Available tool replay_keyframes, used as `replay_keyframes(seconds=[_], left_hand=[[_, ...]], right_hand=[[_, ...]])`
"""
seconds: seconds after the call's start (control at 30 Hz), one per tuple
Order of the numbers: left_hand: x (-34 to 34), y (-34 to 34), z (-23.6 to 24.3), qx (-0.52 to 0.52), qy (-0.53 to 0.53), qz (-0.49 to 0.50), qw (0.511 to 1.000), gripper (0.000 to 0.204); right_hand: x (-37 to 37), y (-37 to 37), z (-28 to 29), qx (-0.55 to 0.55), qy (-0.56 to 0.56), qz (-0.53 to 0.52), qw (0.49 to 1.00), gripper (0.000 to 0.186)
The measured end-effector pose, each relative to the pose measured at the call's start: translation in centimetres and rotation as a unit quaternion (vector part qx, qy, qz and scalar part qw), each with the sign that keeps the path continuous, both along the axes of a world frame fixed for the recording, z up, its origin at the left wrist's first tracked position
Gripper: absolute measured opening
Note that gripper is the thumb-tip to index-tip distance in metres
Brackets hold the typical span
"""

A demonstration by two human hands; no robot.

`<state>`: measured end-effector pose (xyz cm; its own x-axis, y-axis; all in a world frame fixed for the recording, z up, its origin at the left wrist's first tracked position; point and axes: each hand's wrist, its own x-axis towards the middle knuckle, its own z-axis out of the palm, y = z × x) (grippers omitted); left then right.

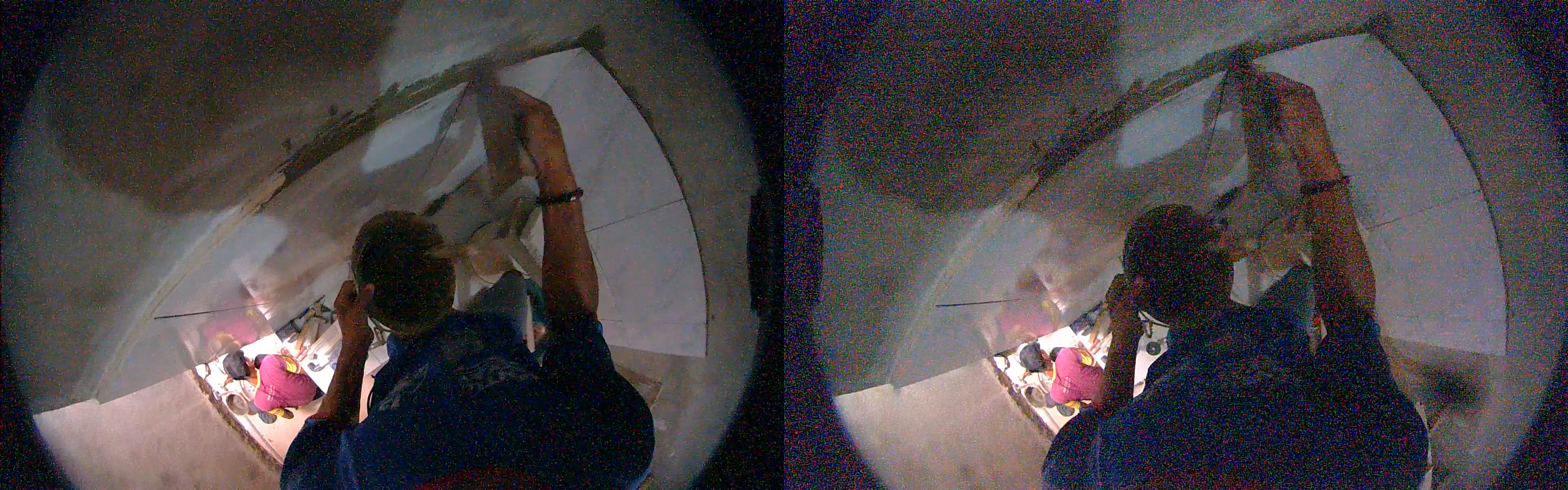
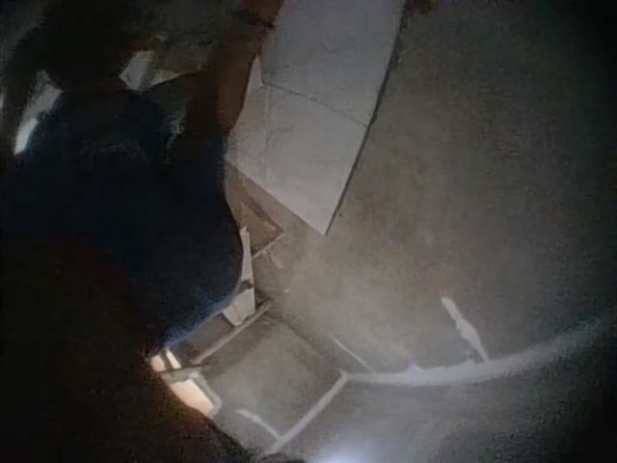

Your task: The person applies grout to the gaps between wall tiles using a small tool and a bucket, smoothing the material along the seams.

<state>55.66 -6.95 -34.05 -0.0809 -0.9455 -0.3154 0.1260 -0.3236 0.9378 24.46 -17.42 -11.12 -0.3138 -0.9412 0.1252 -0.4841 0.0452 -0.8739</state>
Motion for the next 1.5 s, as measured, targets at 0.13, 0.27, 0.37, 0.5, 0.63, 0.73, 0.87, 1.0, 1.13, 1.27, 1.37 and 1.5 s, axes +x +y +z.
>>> replay_keyframes(seconds=[0.13, 0.27, 0.37, 0.5, 0.63, 0.73, 0.87, 1.0, 1.13, 1.27, 1.37, 1.5], left_hand=[[-0.6, -0.8, 1.4, -0.017, -0.036, -0.03, 0.999, 0.024], [-0.4, 0.2, 1.1, 0.011, 0.03, -0.011, 0.999, 0.027], [-0.5, 0.4, 2.4, 0.006, 0.01, -0.009, 1.0, 0.027], [-0.1, 0.4, 0.7, 0.021, -0.005, -0.028, 0.999, 0.024], [0.0, 0.9, 2.1, 0.046, 0.044, 0.012, 0.998, 0.024], [0.2, 1.0, 2.1, 0.042, 0.04, 0.02, 0.998, 0.026], [0.3, 1.6, 2.4, 0.047, 0.006, 0.023, 0.999, 0.029], [-0.1, 2.2, 2.9, 0.017, 0.009, 0.027, 0.999, 0.023], [-0.2, 3.2, 0.3, -0.006, 0.01, 0.017, 1.0, 0.016], [0.0, 4.5, -1.4, 0.02, 0.037, 0.014, 0.999, 0.012], [-0.7, 5.8, 0.3, -0.037, 0.06, 0.017, 0.997, 0.011], [-0.7, 8.0, -0.6, -0.022, 0.061, 0.017, 0.998, 0.013]], right_hand=[[3.7, 2.8, 0.7, 0.001, -0.043, 0.027, 0.999, 0.037], [0.6, 4.7, -1.0, -0.081, -0.232, 0.088, 0.965, 0.038], [-4.7, 6.6, -1.0, -0.152, -0.36, 0.13, 0.911, 0.038], [-11.0, 4.1, -1.9, -0.184, -0.442, 0.136, 0.867, 0.034], [-11.1, 1.5, -0.9, -0.154, -0.26, 0.052, 0.952, 0.032], [-11.5, 1.0, -0.8, -0.173, 0.051, 0.008, 0.984, 0.034], [-10.4, 0.5, -0.1, -0.121, 0.178, -0.029, 0.976, 0.035], [-11.2, -0.6, -0.6, -0.147, 0.273, 0.004, 0.951, 0.036], [-10.9, 0.0, -0.8, -0.196, 0.295, 0.069, 0.933, 0.034], [-7.9, 1.9, -1.7, -0.146, 0.254, 0.024, 0.956, 0.035], [-4.9, 4.2, -1.0, -0.126, 0.167, 0.0, 0.978, 0.035], [4.1, 9.5, 0.3, -0.126, -0.25, -0.027, 0.96, 0.036]])
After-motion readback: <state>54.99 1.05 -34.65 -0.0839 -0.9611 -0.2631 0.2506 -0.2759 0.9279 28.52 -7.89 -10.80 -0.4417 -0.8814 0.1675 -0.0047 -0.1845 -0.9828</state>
